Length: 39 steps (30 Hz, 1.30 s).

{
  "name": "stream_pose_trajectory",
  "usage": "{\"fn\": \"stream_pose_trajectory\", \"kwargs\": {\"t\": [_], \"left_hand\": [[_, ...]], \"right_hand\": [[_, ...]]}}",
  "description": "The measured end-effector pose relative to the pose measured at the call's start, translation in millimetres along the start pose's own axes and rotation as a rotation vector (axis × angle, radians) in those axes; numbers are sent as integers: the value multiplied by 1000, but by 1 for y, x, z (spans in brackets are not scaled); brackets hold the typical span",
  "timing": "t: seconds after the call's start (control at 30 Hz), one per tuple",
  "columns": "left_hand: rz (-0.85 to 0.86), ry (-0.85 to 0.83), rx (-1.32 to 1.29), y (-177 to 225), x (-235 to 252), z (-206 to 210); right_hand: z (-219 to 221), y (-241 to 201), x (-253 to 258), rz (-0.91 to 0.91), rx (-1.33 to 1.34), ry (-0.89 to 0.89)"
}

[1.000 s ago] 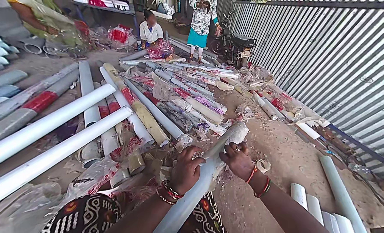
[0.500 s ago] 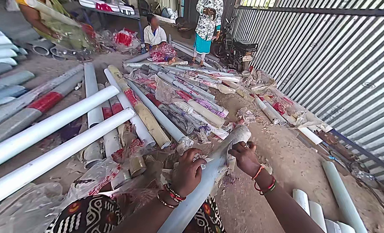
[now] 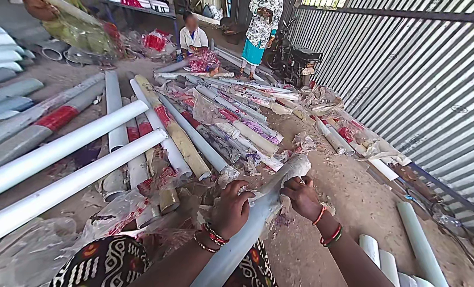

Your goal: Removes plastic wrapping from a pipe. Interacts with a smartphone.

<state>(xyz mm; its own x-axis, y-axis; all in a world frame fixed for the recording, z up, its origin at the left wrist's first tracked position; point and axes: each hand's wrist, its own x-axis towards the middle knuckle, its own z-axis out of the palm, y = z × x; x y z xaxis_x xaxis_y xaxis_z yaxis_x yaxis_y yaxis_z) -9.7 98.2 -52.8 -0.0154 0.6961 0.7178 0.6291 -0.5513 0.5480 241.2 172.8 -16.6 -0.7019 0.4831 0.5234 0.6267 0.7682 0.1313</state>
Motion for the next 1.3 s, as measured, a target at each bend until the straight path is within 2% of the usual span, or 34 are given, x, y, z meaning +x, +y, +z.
{"fn": "stream_pose_trajectory", "kwargs": {"t": [0.1, 0.23, 0.3, 0.47, 0.67, 0.83, 0.97, 1.03, 1.13, 1.2, 1.3], "left_hand": [[-14, -11, -10, -1, -1, 2], [-13, -14, -1, -1, -1, 1], [-3, -4, 5, 0, -1, 1], [-11, 8, 9, -1, -1, 0], [-7, 16, 2, 0, -3, 2], [35, 27, 33, 0, -3, 1], [-10, -26, 18, -1, -1, 1], [-104, -125, -25, 0, 0, -5], [-311, -325, -117, -1, 5, -13], [-434, -452, -188, -6, 9, -15], [-563, -562, -283, -12, 11, -15]], "right_hand": [[5, -10, 1, -19, 12, 8], [5, -39, 11, -146, 17, 14], [1, -41, 16, -177, -10, -11], [5, 5, 5, -25, 88, -38], [-1, -36, 15, -155, -10, -45], [4, 2, 6, 13, 84, -20], [1, -27, -4, 33, 7, 13], [-6, -54, -7, 173, 50, 19], [-14, -82, -15, 648, 467, 67], [-12, -93, -22, 1002, 968, 241], [-9, -115, -27, 1434, 1638, 707]]}}
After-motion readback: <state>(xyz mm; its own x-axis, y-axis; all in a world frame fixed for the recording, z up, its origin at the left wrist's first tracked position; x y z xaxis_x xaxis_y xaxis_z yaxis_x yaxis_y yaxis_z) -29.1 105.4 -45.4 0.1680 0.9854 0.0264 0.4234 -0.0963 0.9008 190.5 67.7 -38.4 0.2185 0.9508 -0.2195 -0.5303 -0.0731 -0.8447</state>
